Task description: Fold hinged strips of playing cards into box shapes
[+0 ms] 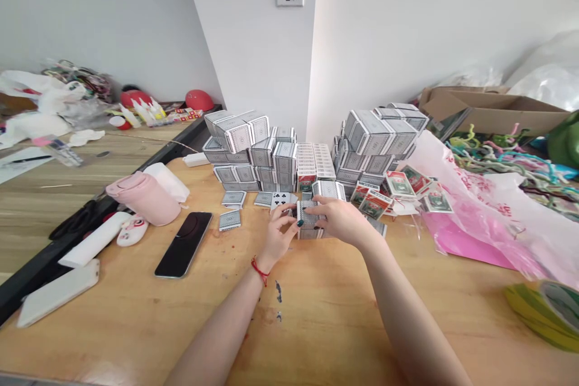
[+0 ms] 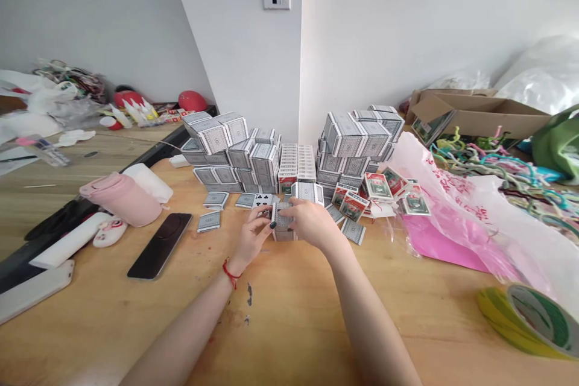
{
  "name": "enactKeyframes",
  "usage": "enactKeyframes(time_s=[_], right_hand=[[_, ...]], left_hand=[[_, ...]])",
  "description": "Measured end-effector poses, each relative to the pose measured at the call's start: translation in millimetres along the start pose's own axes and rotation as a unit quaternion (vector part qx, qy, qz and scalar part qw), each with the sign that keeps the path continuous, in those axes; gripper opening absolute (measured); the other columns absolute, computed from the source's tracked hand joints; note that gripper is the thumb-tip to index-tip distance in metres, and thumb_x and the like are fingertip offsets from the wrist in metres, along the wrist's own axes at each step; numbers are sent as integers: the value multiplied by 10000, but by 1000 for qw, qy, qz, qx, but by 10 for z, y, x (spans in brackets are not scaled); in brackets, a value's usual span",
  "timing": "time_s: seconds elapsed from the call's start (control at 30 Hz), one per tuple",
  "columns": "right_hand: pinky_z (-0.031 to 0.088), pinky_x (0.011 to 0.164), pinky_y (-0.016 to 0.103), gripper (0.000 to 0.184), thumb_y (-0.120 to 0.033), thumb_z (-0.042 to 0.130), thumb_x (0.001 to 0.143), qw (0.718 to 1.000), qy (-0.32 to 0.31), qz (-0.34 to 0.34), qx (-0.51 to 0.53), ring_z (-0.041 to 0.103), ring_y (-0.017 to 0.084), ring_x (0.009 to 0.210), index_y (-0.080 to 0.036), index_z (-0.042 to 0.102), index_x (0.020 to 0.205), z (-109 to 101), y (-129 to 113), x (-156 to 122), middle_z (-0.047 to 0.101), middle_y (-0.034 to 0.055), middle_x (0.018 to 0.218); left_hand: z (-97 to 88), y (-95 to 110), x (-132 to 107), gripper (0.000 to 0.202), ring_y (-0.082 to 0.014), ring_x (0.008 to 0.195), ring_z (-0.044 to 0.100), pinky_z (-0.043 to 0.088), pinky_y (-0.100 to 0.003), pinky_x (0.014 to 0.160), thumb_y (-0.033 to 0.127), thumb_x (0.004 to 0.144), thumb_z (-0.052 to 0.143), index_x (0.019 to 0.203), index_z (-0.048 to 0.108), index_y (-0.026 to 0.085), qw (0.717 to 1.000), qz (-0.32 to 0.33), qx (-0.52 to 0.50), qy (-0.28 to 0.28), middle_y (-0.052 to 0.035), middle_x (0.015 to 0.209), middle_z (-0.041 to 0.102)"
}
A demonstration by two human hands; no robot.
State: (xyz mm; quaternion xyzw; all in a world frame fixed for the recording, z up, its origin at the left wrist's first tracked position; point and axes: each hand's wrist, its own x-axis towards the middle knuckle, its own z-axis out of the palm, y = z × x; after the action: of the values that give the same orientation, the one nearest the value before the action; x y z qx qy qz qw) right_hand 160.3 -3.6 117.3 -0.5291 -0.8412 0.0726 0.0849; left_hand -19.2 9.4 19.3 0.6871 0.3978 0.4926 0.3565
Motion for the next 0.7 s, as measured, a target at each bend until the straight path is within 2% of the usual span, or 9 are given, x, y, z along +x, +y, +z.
enactKeyframes(time_s=[0.2,0.33,0.5,0.6,0.7], right_hand=[[449,739,280,563,-116,543,703,1000,26,9,11,585,218,976,-279,484,1239,-2,-29,12,550,49,1204],[445,725,276,554,-122,535,700,999,22,24,7,591,216,956,-253,483,1236,-8,-53,20,557,60,1193],[437,712,270,571,-124,554,693,999,21,27,4,588,216,958,-255,466,1242,-22,-74,28,567,55,1179],[431,725,269,590,-140,592,681,999,31,30,30,584,220,961,-264,464,1244,-12,-53,34,567,55,1186],[433,698,264,595,-187,641,669,995,39,36,81,611,192,846,-271,479,1236,-31,10,18,608,49,1115]], left_hand=[[45,12,-91,260,-214,1130,461,362,-370,973,325,806,528,629,628,163,999,-27,-18,-2,-93,1227,467],[42,-29,-94,262,-220,1143,447,348,-392,986,315,808,524,621,643,175,1000,-22,2,6,-84,1225,482],[27,-97,-63,156,-236,1127,447,360,-414,971,310,725,629,631,676,195,999,-11,30,-1,-75,1195,510],[29,-126,-36,162,-234,1090,464,373,-427,952,303,708,644,586,667,199,999,-6,44,2,-67,1152,538],[29,-134,-14,158,-232,1072,468,359,-443,957,295,707,644,573,660,213,998,11,58,5,-55,1052,593]])
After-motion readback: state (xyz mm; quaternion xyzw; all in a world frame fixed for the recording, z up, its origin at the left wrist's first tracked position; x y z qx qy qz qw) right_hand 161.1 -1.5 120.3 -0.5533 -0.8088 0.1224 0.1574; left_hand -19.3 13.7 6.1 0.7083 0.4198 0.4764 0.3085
